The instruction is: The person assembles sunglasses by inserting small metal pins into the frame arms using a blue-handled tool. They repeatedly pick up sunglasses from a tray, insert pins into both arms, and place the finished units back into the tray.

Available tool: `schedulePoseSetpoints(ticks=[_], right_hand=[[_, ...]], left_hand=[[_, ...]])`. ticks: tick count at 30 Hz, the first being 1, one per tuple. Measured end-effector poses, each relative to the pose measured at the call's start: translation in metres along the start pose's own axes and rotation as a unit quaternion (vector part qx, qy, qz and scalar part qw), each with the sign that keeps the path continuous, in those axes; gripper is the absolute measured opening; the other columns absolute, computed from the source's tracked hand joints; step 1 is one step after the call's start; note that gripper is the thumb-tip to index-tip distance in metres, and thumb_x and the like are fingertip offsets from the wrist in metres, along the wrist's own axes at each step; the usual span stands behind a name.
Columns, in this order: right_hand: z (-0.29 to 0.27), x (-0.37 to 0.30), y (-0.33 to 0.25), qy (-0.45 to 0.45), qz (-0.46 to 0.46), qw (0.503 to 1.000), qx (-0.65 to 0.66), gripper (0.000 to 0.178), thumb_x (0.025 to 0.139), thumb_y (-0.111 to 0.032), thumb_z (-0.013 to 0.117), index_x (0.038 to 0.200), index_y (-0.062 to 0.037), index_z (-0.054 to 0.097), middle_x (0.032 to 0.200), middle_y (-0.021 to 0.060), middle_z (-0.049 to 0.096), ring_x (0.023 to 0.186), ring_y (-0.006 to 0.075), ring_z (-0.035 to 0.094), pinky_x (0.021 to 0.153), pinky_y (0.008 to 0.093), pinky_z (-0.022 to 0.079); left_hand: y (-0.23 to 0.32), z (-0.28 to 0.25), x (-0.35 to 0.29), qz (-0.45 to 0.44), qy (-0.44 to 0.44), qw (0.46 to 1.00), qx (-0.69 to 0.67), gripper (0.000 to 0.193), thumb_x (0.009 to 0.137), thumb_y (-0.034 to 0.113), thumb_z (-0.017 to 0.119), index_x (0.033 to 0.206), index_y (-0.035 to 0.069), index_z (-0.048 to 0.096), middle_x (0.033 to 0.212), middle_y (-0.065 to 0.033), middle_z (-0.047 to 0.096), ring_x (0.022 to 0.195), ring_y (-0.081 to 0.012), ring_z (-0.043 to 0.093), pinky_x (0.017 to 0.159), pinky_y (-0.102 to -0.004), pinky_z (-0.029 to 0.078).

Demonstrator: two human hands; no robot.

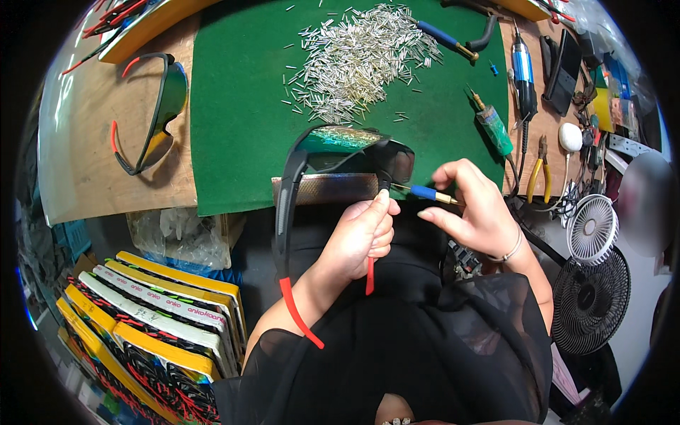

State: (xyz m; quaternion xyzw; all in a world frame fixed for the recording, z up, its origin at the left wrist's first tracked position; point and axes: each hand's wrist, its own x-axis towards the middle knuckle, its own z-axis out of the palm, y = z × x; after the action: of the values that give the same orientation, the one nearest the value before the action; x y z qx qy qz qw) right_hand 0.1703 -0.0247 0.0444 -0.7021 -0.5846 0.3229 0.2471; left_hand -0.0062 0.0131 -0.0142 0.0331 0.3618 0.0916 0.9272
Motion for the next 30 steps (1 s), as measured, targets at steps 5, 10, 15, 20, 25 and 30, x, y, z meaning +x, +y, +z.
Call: schedulePoseSetpoints(ticks=[5,10,15,20,25,30], right_hand=[[-0.003,-0.002,0.006,-0.038,-0.044,0.996,-0.067,0.021,0.082,-0.02,0.059,0.072,-0.0016,0.057,0.062,0.0128,0.054,0.058,0.0299,0.056,0.053,0.0354,0.045],[-0.005,0.0,-0.003,-0.053,0.005,0.998,-0.026,0.017,0.08,-0.018,0.061,0.075,-0.0022,0.056,0.067,0.0124,0.054,0.062,0.0294,0.057,0.054,0.0362,0.045],[-0.008,-0.004,0.006,-0.072,-0.048,0.995,-0.055,0.023,0.077,-0.019,0.065,0.089,-0.0027,0.052,0.073,0.0124,0.057,0.061,0.0299,0.056,0.053,0.0361,0.045],[-0.012,0.0,0.001,-0.141,0.022,0.989,-0.043,0.022,0.078,-0.02,0.064,0.084,-0.0029,0.052,0.069,0.0134,0.056,0.061,0.0293,0.058,0.052,0.0351,0.045],[-0.008,0.0,0.003,-0.055,-0.05,0.996,-0.046,0.023,0.078,-0.021,0.064,0.082,-0.003,0.05,0.062,0.0112,0.055,0.057,0.031,0.057,0.051,0.0353,0.045],[-0.01,-0.003,0.008,-0.081,-0.019,0.993,-0.084,0.026,0.078,-0.022,0.065,0.083,-0.003,0.049,0.059,0.0104,0.053,0.054,0.0317,0.055,0.05,0.0373,0.044]], left_hand=[[0.001,0.0,0.0,-0.007,-0.009,1.0,-0.009,0.028,0.095,0.032,0.039,0.083,0.008,0.048,0.05,0.007,0.028,0.041,-0.0029,0.024,0.036,-0.0167,0.022],[0.001,-0.002,0.0,-0.004,-0.006,1.0,-0.004,0.029,0.095,0.032,0.038,0.084,0.006,0.046,0.051,0.0069,0.028,0.04,-0.0024,0.024,0.036,-0.0172,0.022],[0.002,0.001,-0.001,-0.007,-0.006,1.0,-0.005,0.029,0.095,0.032,0.039,0.084,0.006,0.046,0.051,0.0068,0.029,0.04,-0.0025,0.025,0.036,-0.0171,0.022],[0.002,0.0,-0.001,-0.011,-0.003,1.0,-0.005,0.028,0.095,0.031,0.038,0.085,0.006,0.045,0.051,0.0067,0.028,0.04,-0.0027,0.024,0.036,-0.0171,0.022],[0.002,0.0,0.0,-0.015,0.005,1.0,-0.006,0.029,0.095,0.032,0.038,0.085,0.006,0.045,0.051,0.0066,0.028,0.04,-0.0028,0.024,0.036,-0.0171,0.021],[0.002,-0.001,0.0,-0.019,-0.005,1.0,-0.009,0.027,0.095,0.031,0.039,0.084,0.008,0.048,0.051,0.0066,0.028,0.041,-0.0034,0.025,0.036,-0.0165,0.021]])
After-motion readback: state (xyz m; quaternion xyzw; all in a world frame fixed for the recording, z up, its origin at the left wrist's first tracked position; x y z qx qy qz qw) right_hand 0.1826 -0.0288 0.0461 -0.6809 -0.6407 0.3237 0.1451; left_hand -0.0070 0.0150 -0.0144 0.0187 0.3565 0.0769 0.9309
